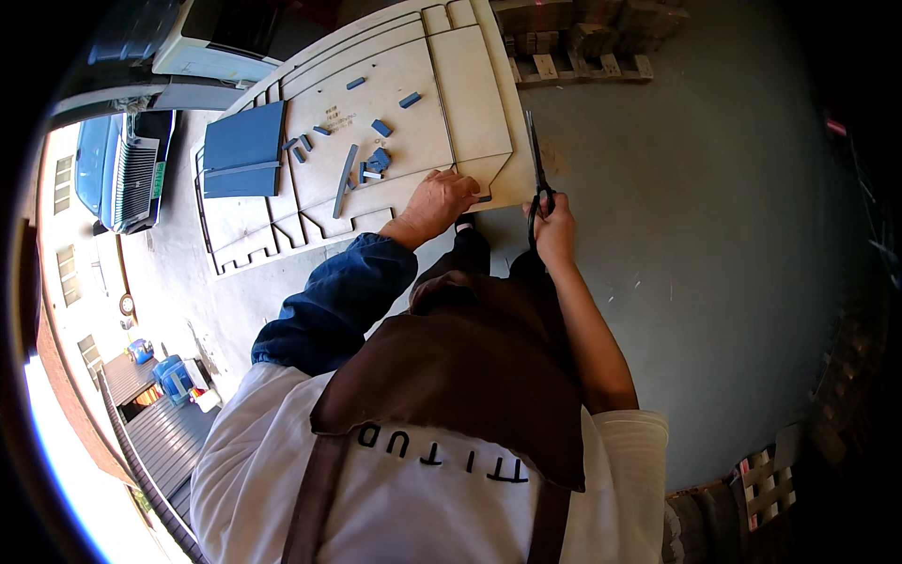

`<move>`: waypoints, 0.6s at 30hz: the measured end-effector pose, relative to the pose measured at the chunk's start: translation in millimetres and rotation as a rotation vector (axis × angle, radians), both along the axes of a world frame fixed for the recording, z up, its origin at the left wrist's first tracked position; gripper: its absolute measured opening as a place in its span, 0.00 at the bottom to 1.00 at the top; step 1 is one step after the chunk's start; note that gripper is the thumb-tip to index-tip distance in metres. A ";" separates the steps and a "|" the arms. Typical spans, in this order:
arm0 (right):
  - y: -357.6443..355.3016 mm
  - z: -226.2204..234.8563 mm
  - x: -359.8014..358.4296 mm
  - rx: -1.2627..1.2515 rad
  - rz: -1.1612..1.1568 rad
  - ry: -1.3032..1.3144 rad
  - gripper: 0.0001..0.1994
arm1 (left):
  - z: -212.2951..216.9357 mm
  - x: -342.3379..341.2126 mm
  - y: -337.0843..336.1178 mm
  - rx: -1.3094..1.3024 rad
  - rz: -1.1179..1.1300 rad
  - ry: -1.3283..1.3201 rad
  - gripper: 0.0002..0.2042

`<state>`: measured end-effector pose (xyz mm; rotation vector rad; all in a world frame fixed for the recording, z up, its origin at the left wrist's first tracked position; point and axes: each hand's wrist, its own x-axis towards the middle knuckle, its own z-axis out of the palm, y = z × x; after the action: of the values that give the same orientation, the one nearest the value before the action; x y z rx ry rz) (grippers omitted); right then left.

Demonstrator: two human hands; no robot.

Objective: The person uses scissors to cut a blue foam sheet into small rectangular pieces on a white plastic work surface. The person repeatedly picks up foam strips, cuts them into smaller segments, and places the cut pieces on the table.

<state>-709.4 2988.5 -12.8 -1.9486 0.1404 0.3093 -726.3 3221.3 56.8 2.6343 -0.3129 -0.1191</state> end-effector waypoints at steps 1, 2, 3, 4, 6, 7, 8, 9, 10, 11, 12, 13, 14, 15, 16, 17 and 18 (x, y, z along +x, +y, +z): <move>-3.1 -7.6 -0.3 0.061 -0.030 0.006 0.17 | 0.1 -2.5 12.4 -0.091 0.099 -0.051 0.06; -2.7 -5.2 2.4 0.052 -0.019 -0.007 0.17 | 2.4 -4.2 27.9 -0.182 0.196 -0.104 0.06; -4.3 -1.2 2.5 0.037 -0.015 -0.014 0.17 | 10.6 -9.0 52.4 -0.158 0.416 -0.101 0.07; -5.9 2.6 1.6 0.018 -0.010 -0.019 0.17 | 6.5 -17.5 81.5 -0.131 0.598 -0.131 0.10; -10.5 7.8 2.3 0.038 -0.029 0.006 0.17 | -6.7 -29.2 125.7 -0.091 0.779 -0.178 0.12; -10.0 15.8 0.1 0.045 -0.037 0.022 0.16 | -8.2 -34.9 138.7 0.027 0.759 -0.120 0.11; -10.5 24.8 -1.9 0.105 -0.052 0.062 0.16 | -12.0 -36.4 147.3 0.060 0.778 -0.127 0.11; -10.7 25.5 -4.2 0.082 -0.040 0.055 0.16 | -16.2 -34.6 150.5 0.084 0.782 -0.128 0.11; -14.4 25.4 -4.3 0.049 -0.024 0.050 0.16 | -17.8 -35.8 152.6 0.096 0.753 -0.106 0.11; -17.6 25.0 -4.7 0.016 -0.011 0.046 0.15 | -18.3 -37.5 156.0 0.109 0.722 -0.084 0.10; -14.3 26.5 -5.8 0.046 -0.024 0.045 0.16 | -15.8 -36.8 156.3 0.085 0.721 -0.083 0.10; -14.9 29.5 -6.9 0.014 -0.027 0.047 0.16 | -14.6 -37.0 152.7 0.145 0.714 -0.167 0.09; -17.0 33.1 -8.0 -0.018 -0.030 0.050 0.16 | -14.7 -37.1 145.7 0.037 0.710 -0.166 0.08; -15.8 37.1 -8.0 -0.044 -0.032 0.050 0.16 | -4.9 -36.2 137.4 -0.065 0.706 -0.169 0.07; -17.4 36.5 -9.3 -0.018 -0.051 0.040 0.17 | 12.0 -33.5 119.0 -0.242 0.693 -0.045 0.07; -16.7 39.8 -11.2 -0.021 -0.060 0.073 0.17 | 24.0 -35.7 99.2 -0.410 0.687 0.080 0.08; -14.3 47.4 -10.9 -0.023 -0.070 0.103 0.17 | 13.7 -41.7 88.7 -0.320 0.562 0.026 0.08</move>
<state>-720.3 2974.2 34.6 -1.9461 0.2801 0.3635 -768.0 3310.0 70.6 2.2995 0.3894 0.0780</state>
